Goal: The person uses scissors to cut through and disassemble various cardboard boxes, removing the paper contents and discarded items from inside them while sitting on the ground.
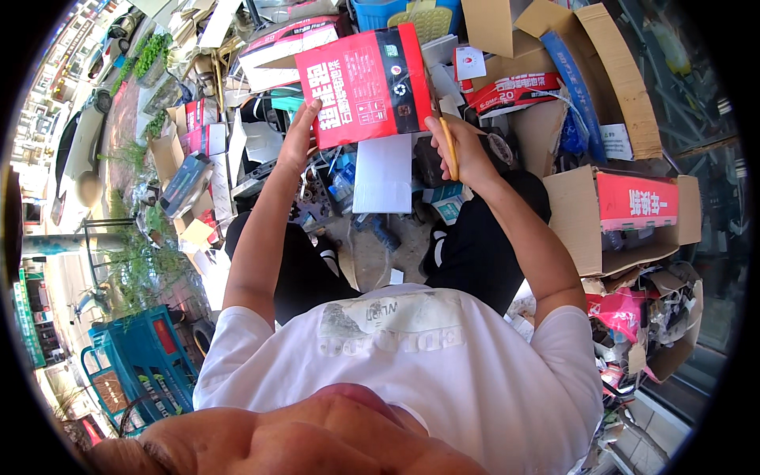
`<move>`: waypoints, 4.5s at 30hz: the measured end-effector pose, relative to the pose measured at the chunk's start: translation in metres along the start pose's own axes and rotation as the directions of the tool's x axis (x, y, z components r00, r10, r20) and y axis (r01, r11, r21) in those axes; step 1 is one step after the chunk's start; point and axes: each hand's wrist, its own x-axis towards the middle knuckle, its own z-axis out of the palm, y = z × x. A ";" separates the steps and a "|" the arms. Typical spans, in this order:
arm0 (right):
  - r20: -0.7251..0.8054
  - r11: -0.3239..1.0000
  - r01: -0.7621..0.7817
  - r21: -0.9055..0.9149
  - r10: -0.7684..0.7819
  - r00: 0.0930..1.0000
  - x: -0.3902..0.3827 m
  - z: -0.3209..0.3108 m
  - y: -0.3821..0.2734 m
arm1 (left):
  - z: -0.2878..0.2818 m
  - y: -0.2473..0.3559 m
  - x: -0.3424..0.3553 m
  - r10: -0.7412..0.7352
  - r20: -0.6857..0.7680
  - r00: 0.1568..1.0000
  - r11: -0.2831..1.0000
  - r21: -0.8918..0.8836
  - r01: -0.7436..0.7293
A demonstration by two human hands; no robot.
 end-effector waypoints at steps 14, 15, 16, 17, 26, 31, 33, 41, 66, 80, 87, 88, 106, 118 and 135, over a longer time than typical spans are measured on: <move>-0.199 0.830 0.379 -0.410 -0.487 0.850 0.002 -0.025 -0.020 | -0.004 -0.018 0.000 0.090 -0.217 0.972 0.989 -0.093 -0.112; -0.186 0.785 0.421 -0.453 -0.546 0.817 0.013 -0.025 -0.018 | -0.008 -0.021 0.003 0.088 -0.228 0.970 0.991 -0.079 -0.109; -0.179 0.738 0.454 -0.500 -0.601 0.779 0.025 -0.028 -0.013 | -0.007 -0.022 0.006 0.087 -0.228 0.970 0.992 -0.066 -0.104; -0.165 0.686 0.486 -0.542 -0.654 0.739 0.035 -0.029 -0.011 | -0.008 -0.022 0.008 0.086 -0.233 0.969 0.994 -0.050 -0.101; 0.155 0.992 0.124 0.022 -0.126 0.980 0.105 -0.016 -0.006 | -0.032 -0.033 0.018 0.101 -0.287 0.953 0.994 -0.011 -0.109; 0.215 0.913 -0.102 0.395 0.016 0.976 0.134 -0.021 0.032 | -0.036 -0.044 0.021 0.145 -0.307 0.940 0.989 0.035 -0.142; 0.196 0.885 -0.085 0.458 -0.007 0.981 0.131 -0.015 0.025 | -0.051 -0.054 0.028 0.158 -0.426 0.891 0.987 0.095 -0.130; -0.346 0.740 0.647 0.187 -0.567 0.748 0.084 -0.022 -0.029 | -0.058 -0.020 0.004 0.367 -0.555 0.746 0.917 0.353 -0.188; -0.319 0.828 0.355 0.434 -0.227 0.920 0.094 -0.025 0.000 | -0.007 -0.039 -0.011 0.435 0.246 0.866 0.301 0.866 -0.398; -0.313 0.736 0.454 0.502 -0.336 0.889 0.056 0.004 -0.032 | 0.065 -0.029 -0.082 0.712 0.227 0.665 0.070 0.919 -0.389; -0.165 0.727 0.378 0.573 -0.349 0.922 0.063 -0.013 -0.038 | 0.023 -0.012 -0.041 0.761 0.355 0.543 -0.090 0.887 -0.453; -0.129 0.696 0.345 0.630 -0.344 0.930 0.064 -0.014 -0.036 | 0.020 -0.005 -0.038 0.748 0.349 0.564 -0.046 0.876 -0.480; -0.701 0.602 0.730 0.324 -0.365 0.612 0.113 -0.055 -0.021 | -0.101 0.205 -0.101 0.676 -0.177 0.715 0.701 0.452 -0.551; -0.419 0.702 0.631 0.331 -0.490 0.764 0.137 -0.090 -0.018 | -0.188 0.210 -0.152 0.619 -0.241 0.747 0.785 0.197 -0.587; -0.152 0.697 0.593 0.403 -0.589 0.794 0.130 -0.088 -0.018 | -0.252 0.188 -0.146 0.516 -0.252 0.819 0.856 0.102 -0.508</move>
